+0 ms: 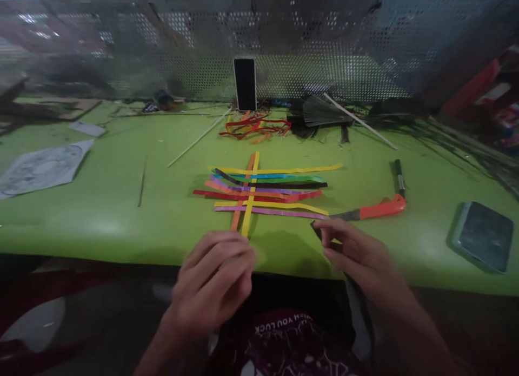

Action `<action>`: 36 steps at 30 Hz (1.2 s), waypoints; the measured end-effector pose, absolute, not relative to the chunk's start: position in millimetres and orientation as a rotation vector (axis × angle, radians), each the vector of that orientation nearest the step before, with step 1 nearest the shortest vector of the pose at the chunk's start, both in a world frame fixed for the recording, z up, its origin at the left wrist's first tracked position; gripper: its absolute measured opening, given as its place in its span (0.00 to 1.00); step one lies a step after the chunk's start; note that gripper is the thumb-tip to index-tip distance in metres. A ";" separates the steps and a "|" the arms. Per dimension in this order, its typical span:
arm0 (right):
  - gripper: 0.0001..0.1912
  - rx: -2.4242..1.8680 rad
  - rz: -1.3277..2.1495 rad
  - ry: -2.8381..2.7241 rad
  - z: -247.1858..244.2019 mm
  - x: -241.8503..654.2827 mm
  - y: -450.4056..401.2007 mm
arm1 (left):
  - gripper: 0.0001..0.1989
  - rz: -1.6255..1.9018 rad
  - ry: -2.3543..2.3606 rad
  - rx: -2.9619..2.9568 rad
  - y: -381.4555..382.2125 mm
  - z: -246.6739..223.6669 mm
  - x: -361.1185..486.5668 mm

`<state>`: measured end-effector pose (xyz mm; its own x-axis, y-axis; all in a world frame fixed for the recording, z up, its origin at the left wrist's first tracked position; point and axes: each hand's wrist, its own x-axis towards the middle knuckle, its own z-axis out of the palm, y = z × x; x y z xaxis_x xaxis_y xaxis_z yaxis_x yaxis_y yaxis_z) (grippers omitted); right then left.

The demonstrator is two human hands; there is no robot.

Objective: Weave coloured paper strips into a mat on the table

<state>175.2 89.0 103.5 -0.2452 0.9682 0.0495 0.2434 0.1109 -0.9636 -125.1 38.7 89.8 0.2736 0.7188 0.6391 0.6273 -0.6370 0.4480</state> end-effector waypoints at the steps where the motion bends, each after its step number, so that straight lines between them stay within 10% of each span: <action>1: 0.16 -1.198 1.259 -1.565 94.1 170.6 92.4 | 0.11 1.296 1.290 2.438 56.5 83.5 -123.8; 36: 0.11 -1.354 0.922 -1.880 78.4 126.0 110.1 | 0.16 0.790 1.801 2.490 116.5 42.5 -155.2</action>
